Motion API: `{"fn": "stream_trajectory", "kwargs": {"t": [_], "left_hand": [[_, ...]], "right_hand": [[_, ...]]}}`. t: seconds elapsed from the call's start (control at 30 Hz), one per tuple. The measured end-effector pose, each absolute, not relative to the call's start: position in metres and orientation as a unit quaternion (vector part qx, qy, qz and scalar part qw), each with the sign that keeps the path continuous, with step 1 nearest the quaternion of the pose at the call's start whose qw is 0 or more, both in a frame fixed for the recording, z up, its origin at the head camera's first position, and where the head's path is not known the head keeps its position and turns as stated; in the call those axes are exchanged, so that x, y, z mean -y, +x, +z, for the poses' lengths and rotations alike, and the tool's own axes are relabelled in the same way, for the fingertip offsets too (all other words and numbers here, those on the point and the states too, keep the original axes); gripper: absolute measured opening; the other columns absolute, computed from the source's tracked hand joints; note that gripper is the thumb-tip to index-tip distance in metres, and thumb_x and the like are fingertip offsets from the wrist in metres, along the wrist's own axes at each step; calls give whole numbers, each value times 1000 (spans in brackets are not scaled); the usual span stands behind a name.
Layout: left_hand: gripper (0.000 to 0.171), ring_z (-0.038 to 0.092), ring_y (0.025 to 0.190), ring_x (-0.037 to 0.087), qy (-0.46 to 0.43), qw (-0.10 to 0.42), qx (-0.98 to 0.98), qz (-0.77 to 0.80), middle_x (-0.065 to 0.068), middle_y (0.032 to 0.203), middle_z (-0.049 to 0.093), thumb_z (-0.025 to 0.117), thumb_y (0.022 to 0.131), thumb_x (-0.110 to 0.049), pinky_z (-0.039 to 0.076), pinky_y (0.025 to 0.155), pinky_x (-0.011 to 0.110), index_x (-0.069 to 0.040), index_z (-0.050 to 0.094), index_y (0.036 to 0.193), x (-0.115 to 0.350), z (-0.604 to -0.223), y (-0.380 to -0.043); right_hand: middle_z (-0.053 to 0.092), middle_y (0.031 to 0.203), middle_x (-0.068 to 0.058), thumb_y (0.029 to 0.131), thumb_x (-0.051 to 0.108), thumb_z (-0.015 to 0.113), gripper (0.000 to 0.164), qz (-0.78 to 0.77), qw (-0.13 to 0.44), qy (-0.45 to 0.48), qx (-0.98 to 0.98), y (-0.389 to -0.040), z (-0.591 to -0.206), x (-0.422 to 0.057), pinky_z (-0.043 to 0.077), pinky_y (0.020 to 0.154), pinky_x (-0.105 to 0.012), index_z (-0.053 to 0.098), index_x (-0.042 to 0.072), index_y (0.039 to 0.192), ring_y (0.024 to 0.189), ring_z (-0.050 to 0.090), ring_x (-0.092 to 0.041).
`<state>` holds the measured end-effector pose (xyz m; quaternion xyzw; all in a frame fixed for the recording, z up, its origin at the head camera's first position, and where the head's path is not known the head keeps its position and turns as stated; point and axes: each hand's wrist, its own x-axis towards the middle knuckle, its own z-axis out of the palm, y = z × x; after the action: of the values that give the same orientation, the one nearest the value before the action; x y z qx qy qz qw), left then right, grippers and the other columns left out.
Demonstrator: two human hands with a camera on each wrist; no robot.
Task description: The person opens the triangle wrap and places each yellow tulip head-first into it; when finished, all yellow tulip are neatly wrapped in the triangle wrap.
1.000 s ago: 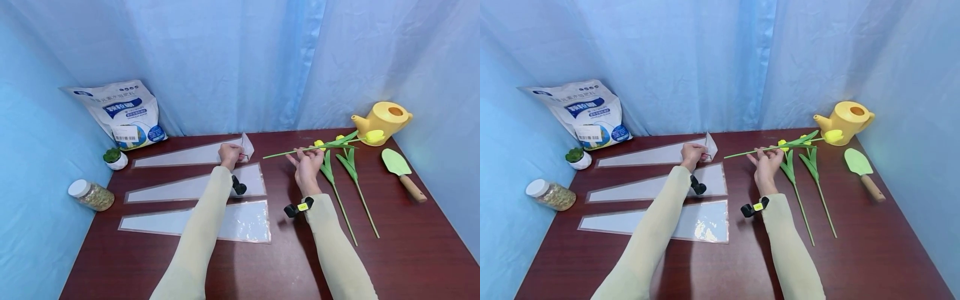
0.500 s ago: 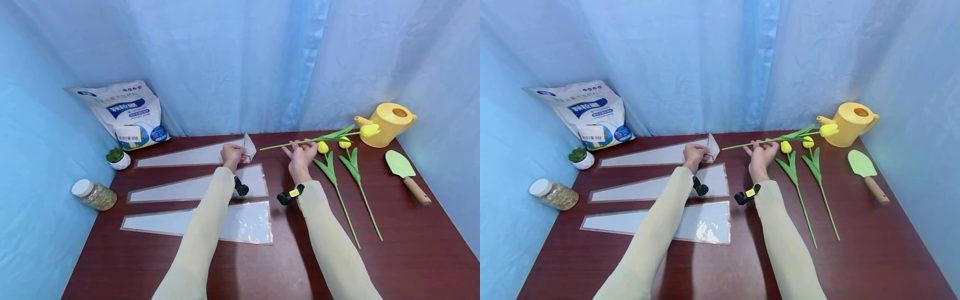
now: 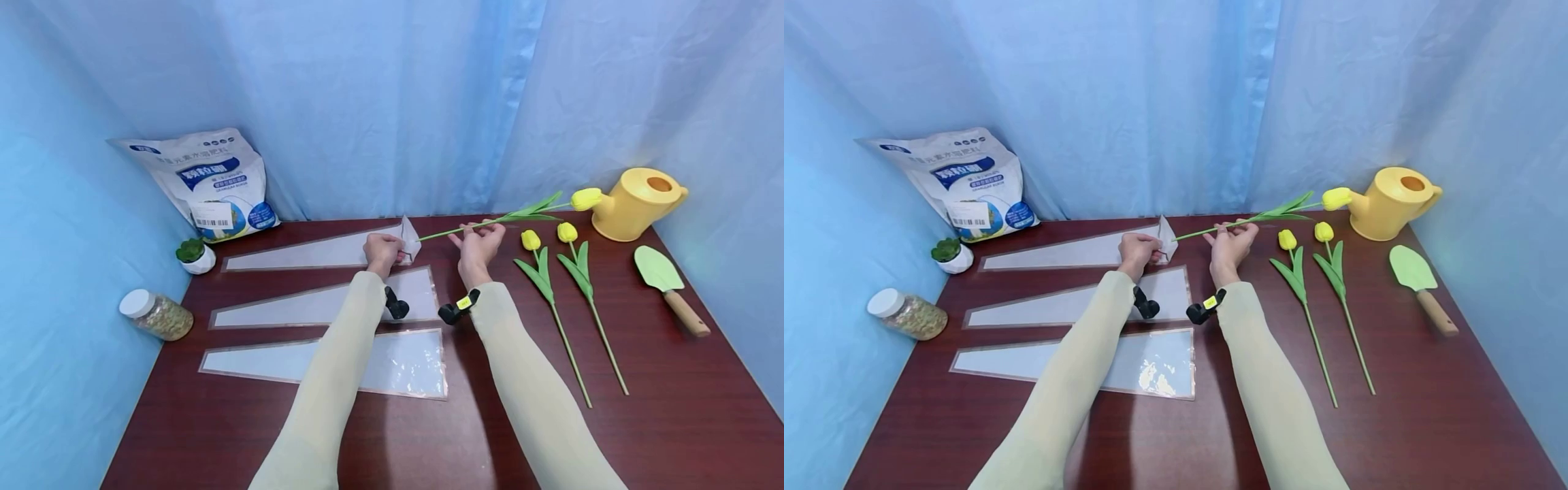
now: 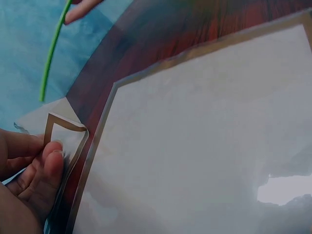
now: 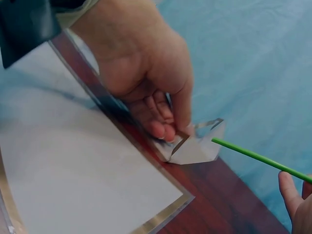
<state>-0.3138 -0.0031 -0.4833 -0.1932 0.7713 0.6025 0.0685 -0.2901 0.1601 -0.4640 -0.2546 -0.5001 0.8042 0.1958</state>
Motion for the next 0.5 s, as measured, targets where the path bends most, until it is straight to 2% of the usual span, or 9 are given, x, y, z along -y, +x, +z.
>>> {"fn": "stream_trajectory", "kwargs": {"t": [0.1,0.23,0.33,0.5], "left_hand": [[13,61,48,8,-184,66,-773,603,16,81,77,70,90,-7,51,48,19,-2,79,97,4,-482,-313],[13,61,49,7,-174,72,-772,607,16,86,77,68,91,-8,51,48,19,-2,78,98,4,-482,-311],[13,62,51,8,-166,74,-772,609,16,86,76,68,92,-9,52,50,19,-2,77,98,4,-482,-311],[14,63,55,9,-147,61,-769,619,15,87,74,68,92,-8,54,53,21,-1,76,101,3,-480,-311]], "right_hand": [[48,101,-6,96,-10,49,37,796,194,-259,512,-293,-467,-158,60,90,-49,37,2,129,99,65,-22],[52,113,-18,95,-11,48,37,787,194,-256,527,-296,-473,-156,60,89,-50,37,2,128,111,65,-35],[52,122,-26,95,-11,49,41,781,192,-250,540,-298,-477,-154,60,89,-49,34,-2,133,119,61,-41],[54,116,-21,96,-8,52,44,777,193,-247,546,-299,-480,-151,60,89,-49,34,-2,136,119,61,-42]]}}
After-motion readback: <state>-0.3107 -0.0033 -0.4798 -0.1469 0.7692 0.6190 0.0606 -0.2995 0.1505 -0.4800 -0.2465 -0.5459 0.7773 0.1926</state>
